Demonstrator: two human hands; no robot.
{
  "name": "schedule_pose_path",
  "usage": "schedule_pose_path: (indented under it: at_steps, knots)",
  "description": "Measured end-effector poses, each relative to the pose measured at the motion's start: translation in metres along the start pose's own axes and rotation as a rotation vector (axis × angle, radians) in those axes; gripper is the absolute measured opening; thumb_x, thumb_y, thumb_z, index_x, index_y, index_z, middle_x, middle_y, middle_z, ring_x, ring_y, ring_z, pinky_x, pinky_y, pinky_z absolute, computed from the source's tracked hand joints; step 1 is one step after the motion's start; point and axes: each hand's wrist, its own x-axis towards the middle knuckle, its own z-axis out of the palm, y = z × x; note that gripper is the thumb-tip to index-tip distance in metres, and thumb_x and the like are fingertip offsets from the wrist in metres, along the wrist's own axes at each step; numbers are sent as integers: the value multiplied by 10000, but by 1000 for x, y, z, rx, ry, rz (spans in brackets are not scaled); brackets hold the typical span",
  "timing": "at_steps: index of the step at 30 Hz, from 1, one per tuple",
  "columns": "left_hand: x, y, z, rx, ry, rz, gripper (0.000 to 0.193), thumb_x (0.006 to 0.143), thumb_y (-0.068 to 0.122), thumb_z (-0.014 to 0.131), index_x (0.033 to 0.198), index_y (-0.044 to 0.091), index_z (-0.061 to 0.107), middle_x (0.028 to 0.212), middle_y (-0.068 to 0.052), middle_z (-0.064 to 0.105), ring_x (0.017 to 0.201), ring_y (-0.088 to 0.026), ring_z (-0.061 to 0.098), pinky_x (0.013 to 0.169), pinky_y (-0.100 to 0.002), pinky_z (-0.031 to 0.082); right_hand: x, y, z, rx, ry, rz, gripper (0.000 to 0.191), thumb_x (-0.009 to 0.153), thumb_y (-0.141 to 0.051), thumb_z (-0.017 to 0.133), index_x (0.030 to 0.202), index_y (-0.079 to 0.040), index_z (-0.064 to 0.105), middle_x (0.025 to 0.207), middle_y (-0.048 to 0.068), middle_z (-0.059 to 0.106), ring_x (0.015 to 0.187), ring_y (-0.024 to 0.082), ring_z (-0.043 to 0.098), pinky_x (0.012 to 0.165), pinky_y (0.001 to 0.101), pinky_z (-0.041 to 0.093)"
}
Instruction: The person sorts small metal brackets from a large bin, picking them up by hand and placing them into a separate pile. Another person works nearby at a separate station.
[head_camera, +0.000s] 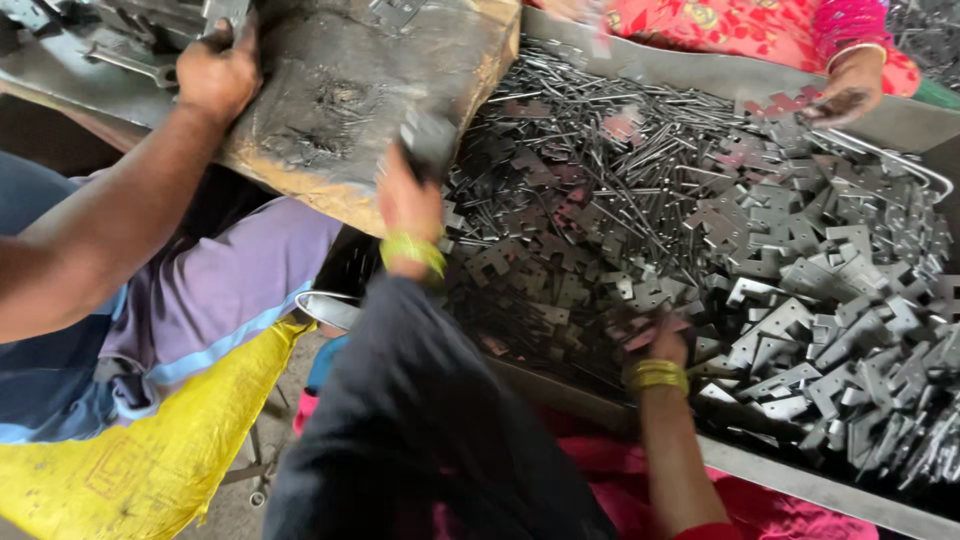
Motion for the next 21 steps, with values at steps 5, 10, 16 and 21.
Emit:
schedule_pose_path:
  at_steps: [5, 10, 16, 21]
  knots:
    - [119, -21, 16, 685, -32, -347, 585, 900, 238, 605, 1435, 60, 450, 1402, -228, 556, 1308, -420, 523, 1061, -536, 419, -5, 25, 4, -177, -115, 169, 504, 890, -310, 798, 1226, 33, 642, 927, 110, 696, 799, 268, 672, 701, 460, 555]
    - [-5, -1, 67, 766, -219, 279, 510, 908, 225, 552, 1384, 54, 495, 1422, -215, 506, 1304, -415, 475, 997, -545, 412, 1, 28, 2, -511, -40, 194, 532, 888, -341, 761, 1261, 33, 703, 1120, 137, 756, 978, 255, 690, 863, 401, 527]
    - [-162, 34, 117, 872, -868, 87, 397, 902, 287, 557, 1237, 84, 620, 1374, -197, 566, 1304, -425, 476, 857, -559, 482, -3, 35, 3, -307, -47, 70, 488, 868, -296, 747, 1235, 23, 714, 1163, 130, 752, 1001, 239, 682, 880, 360, 519]
    - [-148, 29, 120, 781, -803, 267, 268, 1065, 186, 522, 1182, 49, 721, 1393, -214, 625, 1257, -364, 563, 823, -464, 528, -9, 31, 6, -327, 54, 164, 534, 845, -307, 760, 1240, 48, 702, 1169, 167, 748, 1022, 292, 704, 892, 399, 537]
